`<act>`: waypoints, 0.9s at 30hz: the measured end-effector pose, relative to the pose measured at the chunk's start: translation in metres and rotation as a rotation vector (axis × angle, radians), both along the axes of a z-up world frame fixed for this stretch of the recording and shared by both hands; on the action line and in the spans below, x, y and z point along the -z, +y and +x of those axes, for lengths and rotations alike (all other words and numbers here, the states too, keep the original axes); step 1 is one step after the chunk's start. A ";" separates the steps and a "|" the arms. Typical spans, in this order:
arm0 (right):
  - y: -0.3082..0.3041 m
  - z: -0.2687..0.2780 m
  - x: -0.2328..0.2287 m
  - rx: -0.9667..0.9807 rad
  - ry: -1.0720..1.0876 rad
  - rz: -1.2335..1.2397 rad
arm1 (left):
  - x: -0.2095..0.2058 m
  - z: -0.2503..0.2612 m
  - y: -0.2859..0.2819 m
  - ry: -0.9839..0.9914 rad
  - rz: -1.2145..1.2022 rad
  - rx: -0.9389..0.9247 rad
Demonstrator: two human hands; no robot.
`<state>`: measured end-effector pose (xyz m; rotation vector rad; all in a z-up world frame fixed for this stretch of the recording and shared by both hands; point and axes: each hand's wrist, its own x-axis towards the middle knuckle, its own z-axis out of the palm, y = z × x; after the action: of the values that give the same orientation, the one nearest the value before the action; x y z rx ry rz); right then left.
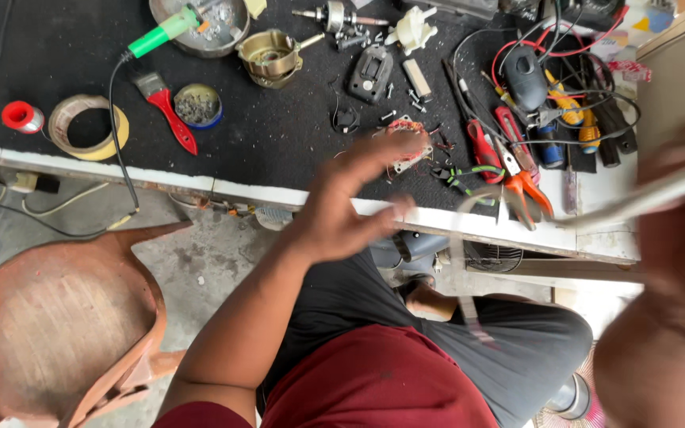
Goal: The person works on a small cylindrical motor component, using pliers and a screwdriver to strip, twist, and arrange wires. They repeatedly adjust the wires and component on the workbench, then handle a white cable and a small cylindrical object.
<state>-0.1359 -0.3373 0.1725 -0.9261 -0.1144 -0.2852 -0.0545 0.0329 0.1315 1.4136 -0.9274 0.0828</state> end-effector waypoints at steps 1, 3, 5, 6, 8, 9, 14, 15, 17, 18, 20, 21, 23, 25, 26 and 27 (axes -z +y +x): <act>0.044 0.002 -0.013 -0.004 0.008 0.005 | 0.009 -0.010 -0.004 0.008 0.005 -0.004; 0.131 0.008 -0.042 0.151 -0.202 -0.434 | 0.024 -0.026 -0.012 -0.062 0.145 0.177; 0.128 0.011 -0.027 0.195 -0.171 -0.403 | 0.039 -0.034 -0.005 0.063 0.192 0.161; 0.125 0.011 -0.019 0.240 -0.138 -0.379 | 0.047 -0.040 -0.003 0.190 0.233 0.147; 0.111 0.007 -0.007 0.171 -0.060 -0.377 | 0.055 -0.044 0.017 0.362 0.233 0.099; 0.103 0.006 -0.003 0.096 0.012 -0.376 | 0.058 -0.046 0.027 0.529 0.225 0.044; 0.077 0.004 0.036 -0.131 0.295 -0.419 | 0.062 -0.031 0.072 0.461 0.344 -0.114; 0.075 0.003 0.042 -0.160 0.369 -0.495 | 0.066 -0.031 0.078 0.492 0.367 -0.159; 0.073 0.009 0.048 -0.155 0.365 -0.620 | 0.057 -0.033 0.083 0.537 0.402 -0.181; 0.073 0.012 0.050 -0.152 0.351 -0.747 | 0.052 -0.033 0.087 0.576 0.434 -0.208; 0.073 0.015 0.048 -0.144 0.319 -0.848 | 0.045 -0.036 0.089 0.552 0.447 -0.203; 0.073 0.017 0.046 -0.132 0.280 -0.954 | 0.040 -0.037 0.090 0.521 0.455 -0.198; 0.076 0.016 0.044 -0.081 0.238 -1.062 | 0.034 -0.041 0.092 0.493 0.488 -0.200; 0.079 0.016 0.042 -0.028 0.193 -1.171 | 0.030 -0.045 0.092 0.465 0.520 -0.203; 0.080 0.015 0.042 0.024 0.141 -1.236 | 0.030 -0.047 0.092 0.429 0.542 -0.177; 0.081 0.014 0.042 0.079 0.087 -1.301 | 0.029 -0.048 0.092 0.391 0.563 -0.150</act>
<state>-0.1215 -0.2563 0.1301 -2.2353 -0.1858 -0.2246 -0.1027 0.1249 0.1022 1.9301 -0.5326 -0.3581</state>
